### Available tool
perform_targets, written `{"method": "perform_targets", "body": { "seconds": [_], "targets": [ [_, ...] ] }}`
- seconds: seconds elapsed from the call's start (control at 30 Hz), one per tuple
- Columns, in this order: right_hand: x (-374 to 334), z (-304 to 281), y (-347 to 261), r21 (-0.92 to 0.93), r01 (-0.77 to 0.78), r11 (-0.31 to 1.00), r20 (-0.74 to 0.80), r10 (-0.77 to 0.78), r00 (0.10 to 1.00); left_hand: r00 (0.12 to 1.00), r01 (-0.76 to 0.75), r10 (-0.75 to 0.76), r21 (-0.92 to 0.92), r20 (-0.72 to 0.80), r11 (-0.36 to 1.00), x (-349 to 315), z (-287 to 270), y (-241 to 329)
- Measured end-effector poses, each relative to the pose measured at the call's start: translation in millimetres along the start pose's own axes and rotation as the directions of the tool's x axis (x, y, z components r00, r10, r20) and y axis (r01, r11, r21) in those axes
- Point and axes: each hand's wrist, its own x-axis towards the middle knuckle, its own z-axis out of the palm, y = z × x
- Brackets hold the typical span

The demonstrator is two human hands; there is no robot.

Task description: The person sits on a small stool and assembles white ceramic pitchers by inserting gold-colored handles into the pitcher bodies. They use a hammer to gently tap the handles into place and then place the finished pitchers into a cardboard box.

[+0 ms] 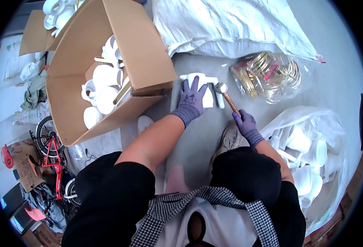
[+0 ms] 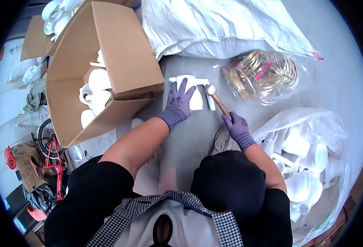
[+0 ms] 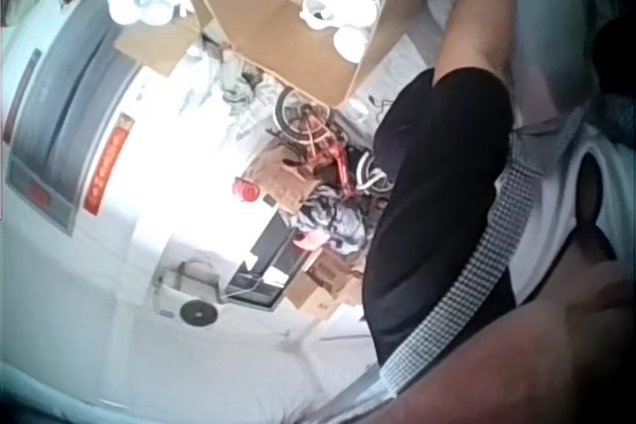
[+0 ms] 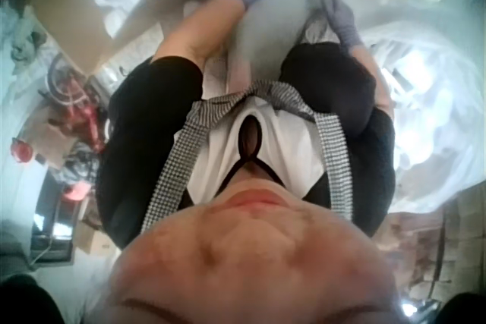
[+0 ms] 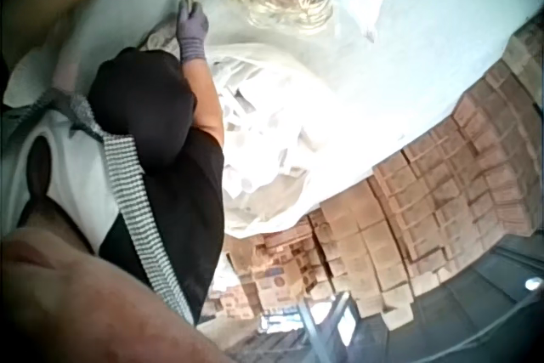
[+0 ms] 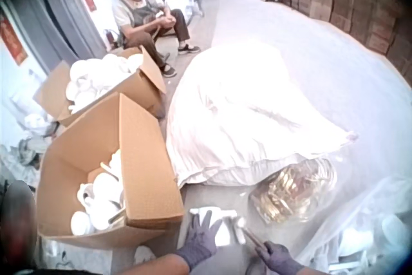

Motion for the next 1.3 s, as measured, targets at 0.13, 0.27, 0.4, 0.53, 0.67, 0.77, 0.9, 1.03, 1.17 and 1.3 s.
{"method": "perform_targets", "body": {
  "seconds": [0.13,0.27,0.4,0.53,0.67,0.77,0.9,1.03,1.17,1.3],
  "targets": [
    [-14.0,1.6,-21.1,0.179,0.051,0.982,-0.094,-0.034,0.995,1.000,0.004,-0.004,0.005,-0.003,1.000,1.8,-1.5,-2.3],
    [-5.8,10.4,-16.8,0.093,0.046,0.995,-0.132,-0.034,0.991,0.999,-0.021,0.021,-0.010,-0.025,1.000,1.8,2.6,-2.5],
    [2.5,6.5,-9.3,-0.058,0.055,0.997,-0.019,-0.056,0.998,0.988,-0.151,0.154,0.171,-0.005,0.974,-0.9,0.7,4.2],
    [-10.5,4.7,-17.5,0.153,-0.012,0.988,-0.056,0.021,0.998,0.991,-0.131,0.133,0.084,-0.019,0.988,2.5,-2.4,-6.7],
    [-12.1,-7.7,-37.4,0.306,0.059,0.950,-0.187,-0.001,0.982,0.992,-0.122,0.124,0.103,-0.011,0.987,4.8,-4.6,-8.2],
    [-3.9,1.3,-17.1,0.064,0.027,0.998,-0.164,-0.016,0.986,0.988,-0.146,0.151,0.157,-0.018,0.977,2.2,0.1,-1.7],
    [13.2,-3.9,-2.6,0.042,0.071,0.997,-0.186,-0.062,0.981,0.973,-0.196,0.214,0.180,-0.083,0.964,12.5,-3.8,-6.2],
    [3.0,-19.4,-33.4,0.278,0.035,0.960,-0.158,0.009,0.987,0.981,-0.186,0.194,0.173,-0.029,0.967,6.8,-8.7,-9.5],
    [-2.2,-7.5,-18.8,0.032,0.080,0.996,-0.221,-0.071,0.973,0.980,-0.193,0.197,0.133,-0.013,0.972,8.0,-7.7,-9.3],
    [2.3,-6.8,-7.9,0.016,0.040,0.999,-0.117,-0.038,0.992,0.980,-0.190,0.197,0.161,-0.025,0.968,8.0,-6.0,-6.4]
  ]
}}
